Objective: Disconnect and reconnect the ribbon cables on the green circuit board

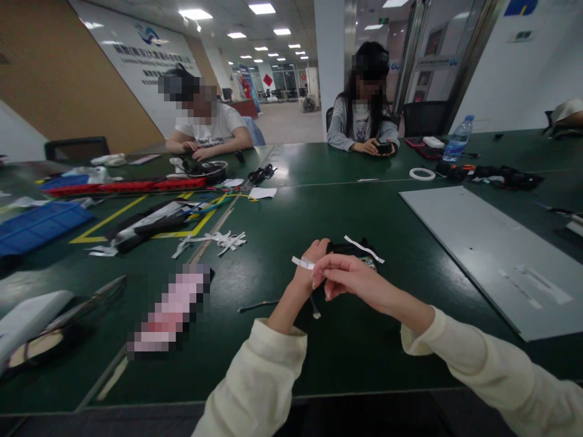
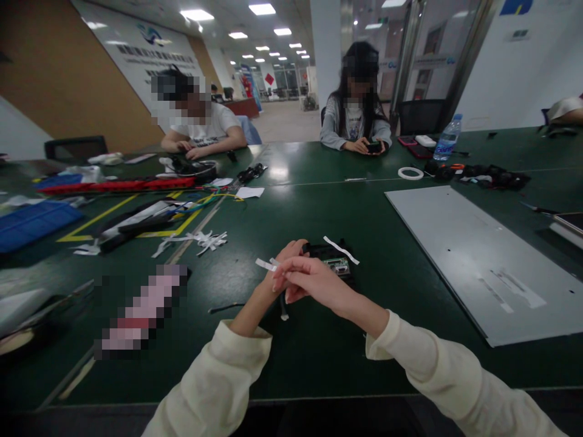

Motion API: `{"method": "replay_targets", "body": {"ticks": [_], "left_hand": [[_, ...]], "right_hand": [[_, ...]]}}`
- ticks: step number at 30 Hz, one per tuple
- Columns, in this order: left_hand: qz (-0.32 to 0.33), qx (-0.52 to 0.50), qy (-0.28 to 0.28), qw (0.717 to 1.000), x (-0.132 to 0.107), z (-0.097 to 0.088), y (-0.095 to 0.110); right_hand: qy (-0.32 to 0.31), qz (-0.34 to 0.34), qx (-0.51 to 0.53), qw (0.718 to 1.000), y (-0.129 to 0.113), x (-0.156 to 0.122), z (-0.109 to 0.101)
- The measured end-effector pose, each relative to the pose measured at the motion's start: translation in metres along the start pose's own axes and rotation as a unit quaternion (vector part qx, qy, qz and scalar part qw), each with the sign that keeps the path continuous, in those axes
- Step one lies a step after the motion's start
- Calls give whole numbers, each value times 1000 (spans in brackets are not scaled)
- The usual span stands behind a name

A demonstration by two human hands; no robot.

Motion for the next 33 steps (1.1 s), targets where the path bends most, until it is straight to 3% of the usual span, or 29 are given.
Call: {"method": "replay_targets", "body": {"ticks": [9,17,23,29,33], "left_hand": [[-17,11,8,1000,4,4,-2],[1,21,32,999,3,4,-1],[-1,1,43,999,-2,-2,4],[-20,-3,16,1000,-1,-1,1],[-2,4,6,1000,5,4,-2]], "right_hand": [[6,111,47,993,42,11,1],[-66,153,82,983,45,-3,-1],[-68,176,75,979,45,-14,-7],[-33,90,55,994,33,-11,-6],[-43,28,25,998,22,-9,1]]}}
Point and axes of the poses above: each hand's wrist, its own x-axis towards the middle knuckle, its own z-axis out of the palm, y = z × x, the point moved 6 cm from there along x, towards the middle knuckle, and after that the axes turned 1 degree about x, right-handed, at the moved point
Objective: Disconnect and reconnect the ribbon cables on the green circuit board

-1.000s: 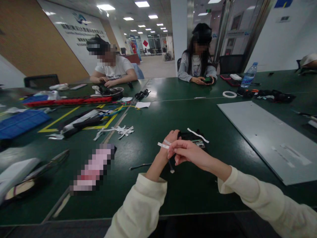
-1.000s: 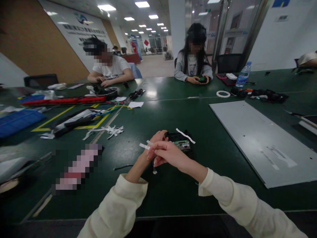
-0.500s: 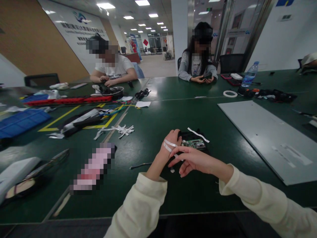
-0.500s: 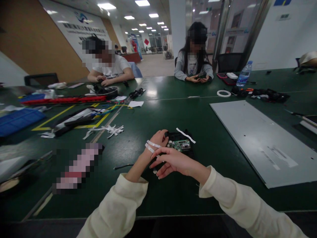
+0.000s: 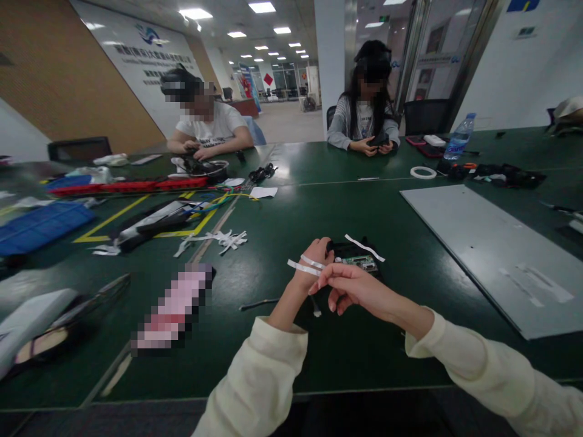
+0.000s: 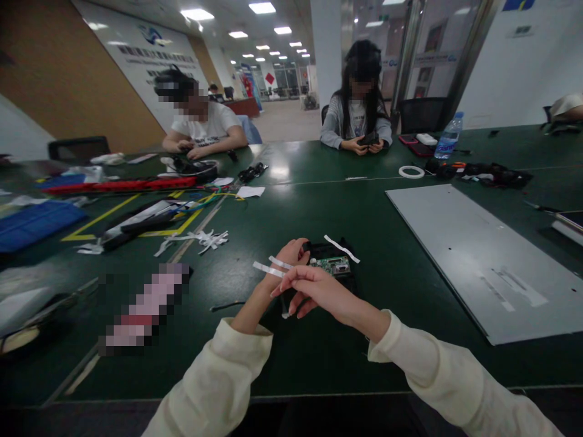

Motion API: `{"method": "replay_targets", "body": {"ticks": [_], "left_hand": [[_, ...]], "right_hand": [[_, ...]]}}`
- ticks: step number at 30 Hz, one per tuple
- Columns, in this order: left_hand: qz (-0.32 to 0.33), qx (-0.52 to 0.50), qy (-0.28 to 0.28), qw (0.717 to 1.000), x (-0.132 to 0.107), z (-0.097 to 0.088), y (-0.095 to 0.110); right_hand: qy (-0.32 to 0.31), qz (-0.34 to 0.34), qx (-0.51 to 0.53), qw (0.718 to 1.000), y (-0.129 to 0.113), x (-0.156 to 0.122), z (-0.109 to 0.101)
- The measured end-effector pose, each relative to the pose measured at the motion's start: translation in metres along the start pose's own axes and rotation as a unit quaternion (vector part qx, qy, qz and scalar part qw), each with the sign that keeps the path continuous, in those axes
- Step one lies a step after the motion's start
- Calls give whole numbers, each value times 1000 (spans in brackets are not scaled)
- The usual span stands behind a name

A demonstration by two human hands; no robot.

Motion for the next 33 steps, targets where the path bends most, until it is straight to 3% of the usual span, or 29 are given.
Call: {"method": "replay_targets", "body": {"ticks": [7,12,23,30,33], "left_hand": [[-6,-1,12,1000,-1,1,-1],[-1,-10,19,1000,-4,-1,0],[-19,-27,20,999,-2,-2,-2],[-30,-116,52,991,-7,-10,-1],[-7,-139,54,989,-9,-16,5]], "right_hand": [[28,59,-15,998,19,5,-2],[-2,111,-4,994,24,4,2],[-46,126,-12,991,18,-8,-4],[-53,115,-70,989,-4,-32,-15],[5,89,-128,988,-28,-44,-37]]}}
Point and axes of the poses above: each hand's wrist, its own x-axis towards the middle knuckle, its own z-axis out of the palm, y = z × x, the point moved 6 cm from there along x, towards the middle knuckle, and after that the axes turned 1 degree about x, right-handed, at the moved point
